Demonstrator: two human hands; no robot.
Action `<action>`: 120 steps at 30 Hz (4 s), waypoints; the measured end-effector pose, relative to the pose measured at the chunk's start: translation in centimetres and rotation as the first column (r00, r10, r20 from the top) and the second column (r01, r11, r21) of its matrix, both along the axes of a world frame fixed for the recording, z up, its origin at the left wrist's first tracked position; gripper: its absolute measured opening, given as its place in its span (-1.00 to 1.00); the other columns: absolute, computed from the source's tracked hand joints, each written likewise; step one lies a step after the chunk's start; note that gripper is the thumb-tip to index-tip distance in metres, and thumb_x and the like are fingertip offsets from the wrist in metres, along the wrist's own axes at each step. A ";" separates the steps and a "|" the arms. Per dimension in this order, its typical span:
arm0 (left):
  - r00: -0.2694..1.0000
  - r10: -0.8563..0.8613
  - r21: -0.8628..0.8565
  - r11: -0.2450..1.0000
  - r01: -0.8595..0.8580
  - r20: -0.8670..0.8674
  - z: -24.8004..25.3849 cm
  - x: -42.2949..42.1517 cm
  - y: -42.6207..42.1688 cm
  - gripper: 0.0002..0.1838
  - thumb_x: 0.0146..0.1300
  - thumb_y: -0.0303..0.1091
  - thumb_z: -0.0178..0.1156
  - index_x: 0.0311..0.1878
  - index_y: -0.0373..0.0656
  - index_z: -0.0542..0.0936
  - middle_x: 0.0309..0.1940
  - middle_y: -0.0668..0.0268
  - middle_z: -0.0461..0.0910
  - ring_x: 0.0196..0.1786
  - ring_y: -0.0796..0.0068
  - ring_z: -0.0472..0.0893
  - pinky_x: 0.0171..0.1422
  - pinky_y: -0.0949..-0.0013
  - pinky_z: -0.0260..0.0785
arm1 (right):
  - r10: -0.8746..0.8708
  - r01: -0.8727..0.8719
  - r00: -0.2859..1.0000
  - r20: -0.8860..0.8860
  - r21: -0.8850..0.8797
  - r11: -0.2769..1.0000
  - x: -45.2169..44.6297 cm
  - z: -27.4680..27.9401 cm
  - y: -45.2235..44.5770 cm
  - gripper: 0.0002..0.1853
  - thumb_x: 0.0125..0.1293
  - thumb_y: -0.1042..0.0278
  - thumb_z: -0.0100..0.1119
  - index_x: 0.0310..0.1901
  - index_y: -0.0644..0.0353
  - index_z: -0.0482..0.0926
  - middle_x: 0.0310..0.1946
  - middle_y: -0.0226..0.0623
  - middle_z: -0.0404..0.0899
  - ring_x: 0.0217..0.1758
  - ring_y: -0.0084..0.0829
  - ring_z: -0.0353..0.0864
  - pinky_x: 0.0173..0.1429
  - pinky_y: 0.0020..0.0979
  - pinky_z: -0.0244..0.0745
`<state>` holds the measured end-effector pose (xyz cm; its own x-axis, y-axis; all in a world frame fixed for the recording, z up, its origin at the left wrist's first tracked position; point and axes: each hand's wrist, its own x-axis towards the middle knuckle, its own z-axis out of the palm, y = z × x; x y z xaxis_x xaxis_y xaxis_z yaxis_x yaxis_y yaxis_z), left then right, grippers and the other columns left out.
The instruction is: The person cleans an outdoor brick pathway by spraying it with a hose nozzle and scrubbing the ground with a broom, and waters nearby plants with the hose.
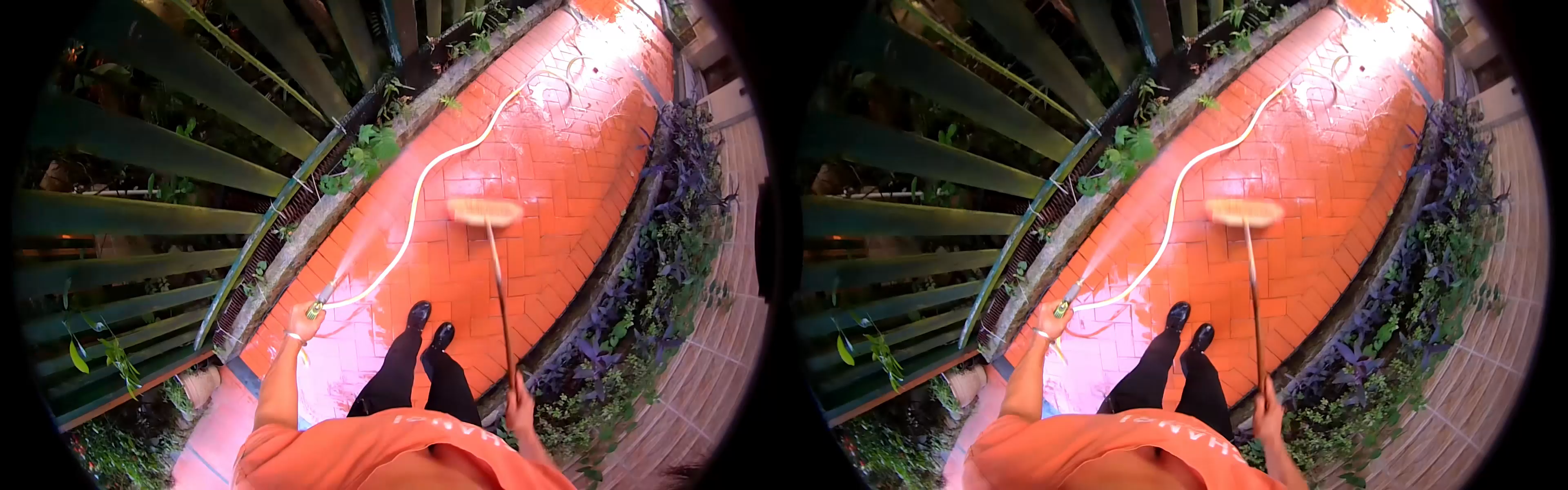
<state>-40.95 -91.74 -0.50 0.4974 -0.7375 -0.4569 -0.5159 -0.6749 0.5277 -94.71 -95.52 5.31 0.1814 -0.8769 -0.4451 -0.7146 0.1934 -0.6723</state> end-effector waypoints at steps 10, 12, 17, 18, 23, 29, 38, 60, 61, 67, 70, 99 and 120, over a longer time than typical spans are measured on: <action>0.929 -0.283 -0.158 0.955 0.250 -0.238 0.0 -5.6 -8.8 -0.85 0.02 -0.43 0.21 -0.56 -0.23 0.45 -0.75 0.40 0.25 -0.62 0.62 0.26 -0.54 0.36 0.13 | -0.489 0.432 0.863 -0.124 0.683 0.589 1.9 5.2 -4.5 -0.44 0.38 0.34 -0.12 0.41 -0.12 0.10 -0.75 -0.48 0.23 -0.88 -0.57 0.21 -0.87 -0.45 0.16; 0.920 -0.317 -0.117 0.948 0.298 -0.231 0.0 -6.5 -9.6 -0.86 0.01 -0.45 0.21 -0.54 -0.24 0.46 -0.74 0.38 0.26 -0.61 0.63 0.27 -0.53 0.38 0.14 | -0.527 0.445 0.846 -0.078 0.647 0.620 0.0 4.6 -4.7 -0.45 0.39 0.32 -0.10 0.40 -0.09 0.13 -0.79 -0.49 0.22 -0.87 -0.59 0.21 -0.84 -0.46 0.16; 0.909 -0.383 -0.056 0.924 0.379 -0.163 -1.0 -5.8 -9.1 -0.91 -0.01 -0.43 0.22 -0.40 -0.22 0.58 -0.71 0.19 0.39 -0.62 0.44 0.39 -0.47 0.29 0.27 | -0.616 0.502 0.788 0.023 0.555 0.663 -1.1 4.3 -2.2 -0.48 0.44 0.22 -0.11 0.41 -0.16 0.11 -0.81 -0.49 0.22 -0.87 -0.60 0.19 -0.82 -0.48 0.15; 0.924 -0.317 -0.072 0.948 0.309 -0.215 -1.8 -5.2 -8.5 -0.92 -0.02 -0.45 0.21 -0.42 -0.23 0.57 -0.71 0.23 0.36 -0.62 0.50 0.37 -0.48 0.31 0.25 | -0.663 0.540 0.748 0.023 0.560 0.629 -1.2 4.9 0.0 -0.48 0.45 0.21 -0.12 0.41 -0.17 0.11 -0.81 -0.48 0.22 -0.87 -0.60 0.19 -0.82 -0.48 0.15; 0.899 -0.415 -0.126 0.908 0.400 -0.139 2.0 -6.7 -10.7 -0.94 -0.03 -0.49 0.21 -0.46 -0.26 0.56 -0.72 0.33 0.30 -0.60 0.60 0.32 -0.50 0.37 0.19 | -0.764 0.652 0.631 -0.135 0.627 0.427 -3.3 5.9 3.1 -0.49 0.45 0.25 -0.14 0.40 -0.19 0.12 -0.80 -0.46 0.24 -0.87 -0.55 0.22 -0.83 -0.45 0.16; 0.808 -0.500 0.006 0.849 0.528 -0.313 4.7 -13.4 -14.5 -0.92 -0.01 -0.44 0.25 -0.45 -0.23 0.58 -0.71 0.23 0.40 -0.60 0.54 0.38 -0.47 0.35 0.28 | -0.733 0.628 0.678 -0.048 0.556 0.545 -10.9 -3.5 -11.1 -0.53 0.46 0.21 -0.19 0.38 -0.26 0.15 -0.81 -0.44 0.23 -0.90 -0.49 0.20 -0.84 -0.41 0.15; 0.799 -0.542 -0.001 0.828 0.561 -0.261 4.1 -19.6 -20.0 -0.90 0.01 -0.37 0.26 -0.47 -0.17 0.58 -0.63 0.11 0.50 -0.54 0.24 0.54 -0.39 0.24 0.34 | -0.823 0.670 0.565 -0.059 0.615 0.416 -19.8 0.8 -17.1 -0.55 0.46 0.03 -0.19 0.36 -0.34 0.19 -0.85 -0.42 0.23 -0.91 -0.50 0.22 -0.87 -0.45 0.07; 0.742 -0.576 0.079 0.769 0.634 -0.343 2.7 -27.2 -28.8 -0.91 -0.03 -0.36 0.21 -0.48 -0.16 0.54 -0.67 0.12 0.46 -0.56 0.22 0.49 -0.37 0.23 0.34 | -0.913 0.531 0.398 -0.086 0.833 0.153 -18.0 6.0 -19.0 -0.43 0.42 0.22 -0.15 0.43 -0.30 0.00 -0.80 -0.57 0.03 -0.86 -0.62 0.02 -0.82 -0.50 -0.06; 0.739 -0.582 0.071 0.768 0.637 -0.339 2.1 -27.2 -29.3 -0.91 -0.03 -0.36 0.21 -0.48 -0.16 0.54 -0.67 0.12 0.46 -0.56 0.22 0.49 -0.37 0.23 0.34 | -0.892 0.578 0.422 -0.161 0.806 0.128 -16.1 5.0 -19.9 -0.42 0.42 0.23 -0.15 0.43 -0.26 0.00 -0.80 -0.55 0.07 -0.86 -0.60 0.03 -0.82 -0.50 -0.02; 0.742 -0.588 0.142 0.745 0.652 -0.323 2.0 -27.4 -30.0 -0.89 -0.03 -0.33 0.21 -0.48 -0.14 0.55 -0.66 0.11 0.48 -0.54 0.17 0.52 -0.36 0.20 0.36 | -0.863 0.679 0.505 -0.010 0.622 0.390 -19.8 -4.1 -26.1 -0.46 0.46 0.21 -0.22 0.44 -0.26 -0.01 -0.83 -0.42 0.23 -0.92 -0.51 0.20 -0.87 -0.42 0.14; 0.729 -0.595 0.086 0.752 0.654 -0.339 2.4 -26.5 -30.1 -0.89 -0.04 -0.33 0.21 -0.49 -0.15 0.54 -0.65 0.10 0.48 -0.54 0.14 0.52 -0.36 0.19 0.35 | -0.856 0.651 0.517 0.016 0.642 0.406 -19.0 1.7 -22.6 -0.48 0.48 0.18 -0.24 0.43 -0.27 -0.01 -0.84 -0.45 0.22 -0.92 -0.54 0.20 -0.89 -0.45 0.12; 0.685 -0.625 0.011 0.736 0.677 -0.375 2.2 -25.8 -31.2 -0.89 -0.01 -0.34 0.23 -0.44 -0.15 0.55 -0.67 0.16 0.46 -0.58 0.32 0.47 -0.39 0.25 0.34 | -0.951 0.578 0.268 0.157 0.763 0.288 -15.6 -4.0 -27.1 -0.48 0.48 0.16 -0.25 0.43 -0.36 -0.02 -0.76 -0.55 0.18 -0.81 -0.64 0.16 -0.80 -0.56 0.07; 0.961 -0.263 -0.089 0.963 0.255 -0.089 1.2 -20.6 -31.8 -0.85 0.00 -0.41 0.22 -0.54 -0.26 0.48 -0.75 0.38 0.24 -0.60 0.62 0.27 -0.52 0.34 0.16 | -0.861 0.646 0.475 0.183 0.592 0.482 -16.7 -1.2 -27.4 -0.55 0.47 0.24 -0.23 0.36 -0.09 0.12 -0.76 -0.52 0.21 -0.83 -0.59 0.22 -0.82 -0.49 0.16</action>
